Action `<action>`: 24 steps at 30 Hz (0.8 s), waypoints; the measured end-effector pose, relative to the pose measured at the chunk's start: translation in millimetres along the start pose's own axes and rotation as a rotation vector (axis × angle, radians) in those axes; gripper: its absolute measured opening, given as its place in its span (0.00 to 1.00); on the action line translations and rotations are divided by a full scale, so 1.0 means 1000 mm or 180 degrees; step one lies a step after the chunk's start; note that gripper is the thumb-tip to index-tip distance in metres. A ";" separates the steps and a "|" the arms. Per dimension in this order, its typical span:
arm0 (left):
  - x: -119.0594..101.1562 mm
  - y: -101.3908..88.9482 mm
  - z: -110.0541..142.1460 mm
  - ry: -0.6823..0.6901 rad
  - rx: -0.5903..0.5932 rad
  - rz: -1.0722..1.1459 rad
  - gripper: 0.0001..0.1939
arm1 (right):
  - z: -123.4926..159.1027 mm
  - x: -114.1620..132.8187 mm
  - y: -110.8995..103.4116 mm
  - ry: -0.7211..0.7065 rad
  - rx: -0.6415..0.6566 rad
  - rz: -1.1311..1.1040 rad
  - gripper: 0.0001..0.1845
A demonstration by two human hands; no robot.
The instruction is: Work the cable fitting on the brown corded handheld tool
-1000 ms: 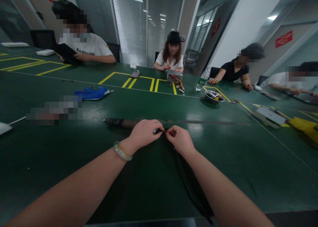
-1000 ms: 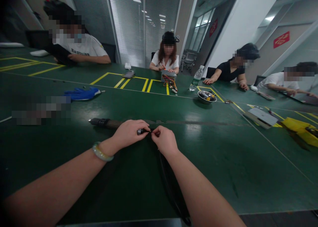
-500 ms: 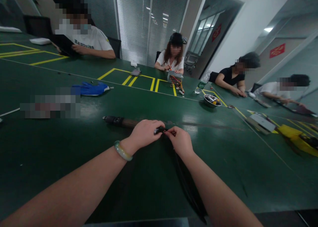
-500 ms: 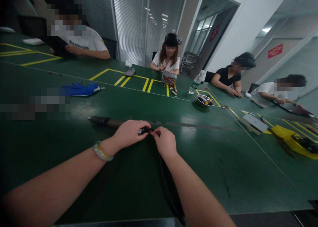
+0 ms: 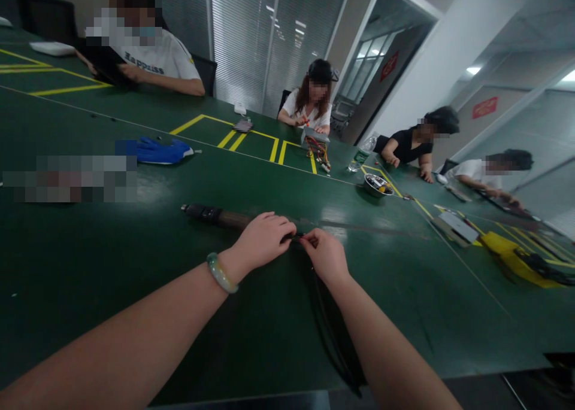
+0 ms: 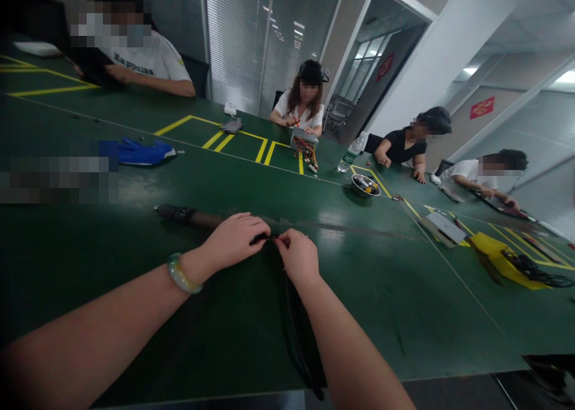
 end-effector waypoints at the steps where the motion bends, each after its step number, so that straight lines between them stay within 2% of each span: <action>1: 0.000 0.001 0.000 -0.0013 -0.0024 -0.0004 0.06 | 0.000 -0.001 0.001 -0.0029 0.0002 0.0014 0.04; 9: 0.001 0.006 -0.001 -0.0221 0.0049 0.0022 0.07 | -0.003 -0.010 0.006 -0.0021 0.0104 -0.0435 0.06; 18: 0.000 0.006 -0.002 -0.0235 0.0087 -0.0034 0.07 | -0.003 -0.010 0.010 0.0142 0.0211 -0.0869 0.08; 24: 0.002 0.008 -0.002 -0.0228 0.0060 0.0033 0.06 | -0.003 -0.012 0.012 0.0273 0.0209 -0.0901 0.08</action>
Point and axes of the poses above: each hand's wrist, its own z-axis away from the middle knuckle, its own y-axis out of the palm, x = y × z, the point moved 4 cm from there along -z, towards the middle knuckle, and after that the axes turned 1 degree about -z, right-handed, at the moved point
